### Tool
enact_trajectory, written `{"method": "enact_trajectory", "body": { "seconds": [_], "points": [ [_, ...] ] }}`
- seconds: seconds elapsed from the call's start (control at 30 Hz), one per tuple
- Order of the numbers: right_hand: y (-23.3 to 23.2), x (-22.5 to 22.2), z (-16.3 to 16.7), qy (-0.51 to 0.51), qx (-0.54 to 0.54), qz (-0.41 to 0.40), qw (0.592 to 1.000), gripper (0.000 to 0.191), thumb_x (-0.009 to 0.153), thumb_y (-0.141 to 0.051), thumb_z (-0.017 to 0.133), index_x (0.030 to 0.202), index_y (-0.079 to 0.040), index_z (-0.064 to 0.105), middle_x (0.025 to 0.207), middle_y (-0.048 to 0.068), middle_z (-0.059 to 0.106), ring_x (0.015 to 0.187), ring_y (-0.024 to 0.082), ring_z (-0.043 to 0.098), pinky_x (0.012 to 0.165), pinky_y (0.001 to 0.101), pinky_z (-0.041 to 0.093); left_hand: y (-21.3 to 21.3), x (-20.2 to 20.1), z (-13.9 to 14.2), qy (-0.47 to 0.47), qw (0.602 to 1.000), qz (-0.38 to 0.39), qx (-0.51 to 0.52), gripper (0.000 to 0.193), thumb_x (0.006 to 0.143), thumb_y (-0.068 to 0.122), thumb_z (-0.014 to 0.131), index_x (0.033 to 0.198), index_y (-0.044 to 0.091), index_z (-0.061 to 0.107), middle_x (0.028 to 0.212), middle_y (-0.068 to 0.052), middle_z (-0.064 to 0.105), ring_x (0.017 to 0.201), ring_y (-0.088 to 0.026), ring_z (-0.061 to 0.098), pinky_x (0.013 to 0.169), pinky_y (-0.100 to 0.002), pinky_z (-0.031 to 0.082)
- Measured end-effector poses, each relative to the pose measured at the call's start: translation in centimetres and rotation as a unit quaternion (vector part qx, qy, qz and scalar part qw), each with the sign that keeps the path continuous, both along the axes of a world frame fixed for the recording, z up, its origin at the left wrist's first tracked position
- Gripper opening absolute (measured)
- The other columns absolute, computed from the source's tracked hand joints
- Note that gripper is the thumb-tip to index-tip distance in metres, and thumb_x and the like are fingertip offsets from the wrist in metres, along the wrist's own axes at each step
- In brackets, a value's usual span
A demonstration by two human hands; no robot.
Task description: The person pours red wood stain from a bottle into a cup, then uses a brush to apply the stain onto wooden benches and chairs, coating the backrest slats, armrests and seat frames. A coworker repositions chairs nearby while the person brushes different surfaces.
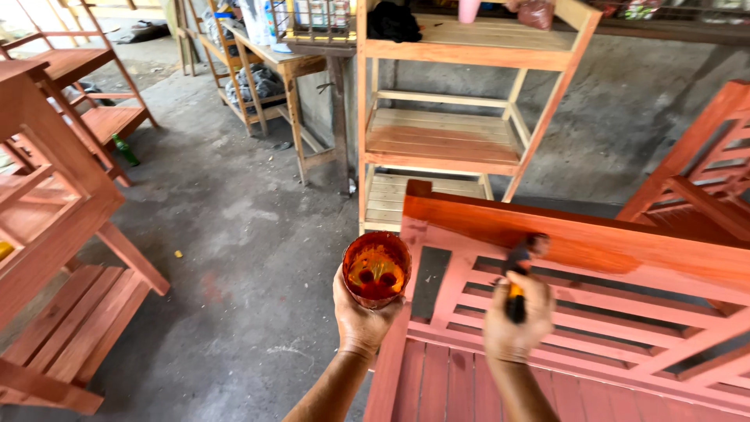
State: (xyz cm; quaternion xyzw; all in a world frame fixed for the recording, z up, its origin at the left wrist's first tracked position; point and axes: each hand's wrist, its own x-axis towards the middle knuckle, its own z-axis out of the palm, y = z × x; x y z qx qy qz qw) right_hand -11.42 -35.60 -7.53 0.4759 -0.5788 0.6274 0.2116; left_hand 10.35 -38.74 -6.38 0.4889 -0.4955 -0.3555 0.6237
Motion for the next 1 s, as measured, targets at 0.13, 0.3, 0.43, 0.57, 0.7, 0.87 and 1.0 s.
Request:
{"method": "enact_trajectory", "body": {
  "seconds": [0.13,0.3,0.43,0.57,0.7,0.87,1.0],
  "points": [
    [-1.2,7.0,1.4,0.008,0.032,0.106,0.994,0.024,0.086,0.005,0.075,0.103,-0.010,0.067,0.108,0.010,0.067,0.100,0.023,0.069,0.084,0.0344,0.059,-0.4,1.9,-0.9,-0.004,1.000,0.008,-0.005,0.098,0.060,0.011,0.092,0.142,0.009,0.037,0.136,-0.007,0.054,0.126,-0.022,0.060,0.106,-0.036,0.055],
    [-1.6,8.5,0.9,0.030,0.075,0.276,0.958,0.022,0.086,0.002,0.073,0.104,-0.011,0.068,0.117,0.011,0.071,0.094,0.015,0.074,0.074,0.0255,0.063,-0.1,2.9,-2.1,0.029,0.999,0.001,-0.020,0.101,0.058,0.011,0.091,0.143,0.010,0.036,0.136,-0.008,0.052,0.127,-0.022,0.058,0.106,-0.036,0.055],
    [-1.8,6.0,1.4,0.028,0.055,0.283,0.957,0.020,0.089,0.003,0.073,0.103,-0.010,0.069,0.119,0.013,0.072,0.086,0.013,0.071,0.068,0.0237,0.061,0.1,2.4,-2.5,-0.004,1.000,0.001,-0.006,0.099,0.060,0.011,0.091,0.142,0.010,0.036,0.136,-0.008,0.054,0.127,-0.023,0.059,0.107,-0.037,0.055],
    [0.3,3.4,3.0,0.030,0.046,0.211,0.976,0.016,0.091,0.005,0.070,0.103,-0.006,0.069,0.122,0.013,0.072,0.086,0.014,0.070,0.068,0.0239,0.058,0.1,2.4,-2.4,-0.012,1.000,0.002,0.015,0.100,0.059,0.010,0.090,0.143,0.011,0.036,0.137,-0.008,0.050,0.129,-0.023,0.056,0.109,-0.037,0.053],
    [0.6,3.8,4.2,0.111,0.036,0.312,0.943,0.024,0.086,0.007,0.071,0.107,-0.006,0.072,0.128,0.019,0.067,0.100,0.019,0.074,0.085,0.0273,0.064,-0.5,3.1,-1.8,-0.011,1.000,0.005,0.028,0.104,0.058,0.013,0.091,0.144,0.013,0.034,0.138,-0.007,0.047,0.131,-0.023,0.053,0.111,-0.037,0.051],
    [-2.0,3.9,3.4,0.315,0.112,0.220,0.917,0.023,0.080,-0.002,0.072,0.099,-0.014,0.076,0.139,0.016,0.062,0.131,0.032,0.059,0.105,0.0389,0.055,-1.0,4.2,-1.7,0.002,1.000,0.012,0.006,0.102,0.057,0.013,0.092,0.143,0.011,0.037,0.137,-0.009,0.051,0.130,-0.023,0.056,0.111,-0.038,0.051],
    [-2.5,3.7,-0.2,0.341,0.213,0.197,0.894,0.017,0.080,-0.013,0.073,0.096,-0.018,0.077,0.141,0.011,0.061,0.134,0.029,0.056,0.108,0.0398,0.051,-1.9,4.5,-2.2,-0.012,0.999,0.024,-0.042,0.101,0.058,0.010,0.091,0.143,0.007,0.039,0.136,-0.013,0.051,0.129,-0.026,0.056,0.110,-0.041,0.050]
  ]
}}
